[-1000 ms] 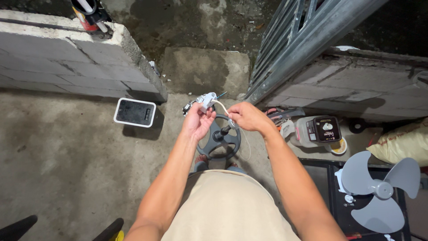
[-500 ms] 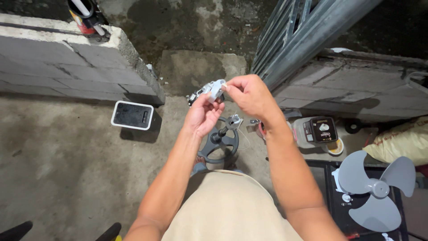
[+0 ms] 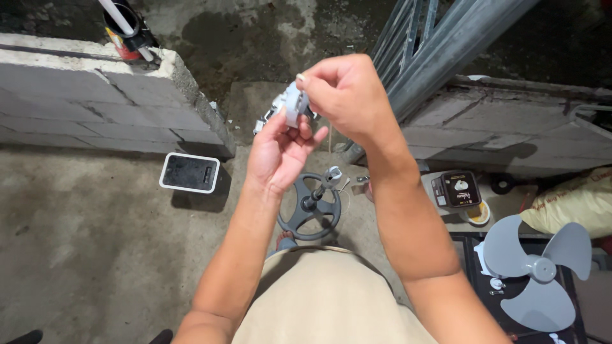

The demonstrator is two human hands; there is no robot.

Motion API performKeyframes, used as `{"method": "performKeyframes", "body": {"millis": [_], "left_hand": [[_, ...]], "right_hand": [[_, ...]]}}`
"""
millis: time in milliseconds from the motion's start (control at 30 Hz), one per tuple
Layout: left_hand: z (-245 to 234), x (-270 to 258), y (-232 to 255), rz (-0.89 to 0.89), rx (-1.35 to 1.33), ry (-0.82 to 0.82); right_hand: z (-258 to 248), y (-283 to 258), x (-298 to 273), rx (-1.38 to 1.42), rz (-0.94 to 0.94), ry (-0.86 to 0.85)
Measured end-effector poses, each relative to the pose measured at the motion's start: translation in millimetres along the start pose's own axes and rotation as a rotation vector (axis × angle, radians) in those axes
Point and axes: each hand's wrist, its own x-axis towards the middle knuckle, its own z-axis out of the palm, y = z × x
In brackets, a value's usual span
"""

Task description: The person disassembles a standing fan motor, removes the internal wiring, and uses a screwdriver to adjust components inside the motor housing. They then reassemble the motor and place it on a table with other fan parts.

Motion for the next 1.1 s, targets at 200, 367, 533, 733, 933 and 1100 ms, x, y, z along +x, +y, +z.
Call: {"method": "performKeyframes", "body": {"millis": [200, 367, 533, 733, 933, 1100], "left_hand": [[-4, -4, 11, 0.055, 0.017, 0.032], [-54, -6, 14, 0.023, -0.041, 0.107], [-84, -13, 17, 0.008, -0.031, 0.214], [-103, -16, 28, 0.009, -0.070, 0.284], [-119, -20, 50, 0.047, -0.078, 0.281], [-139, -24, 66, 0.063, -0.077, 0.304]], "right_hand": [[13, -11, -1, -0.029, 0.035, -0.044], [5, 25, -15, -0.152, 0.066, -0.026], [-21, 97, -30, -0.115, -0.016, 0.165], [-55, 238, -48, -0.069, 0.232, 0.400], [-57, 344, -101, -0.315, 0.393, 0.182], [-41, 357, -130, -0.476, 0.214, -0.118]]}}
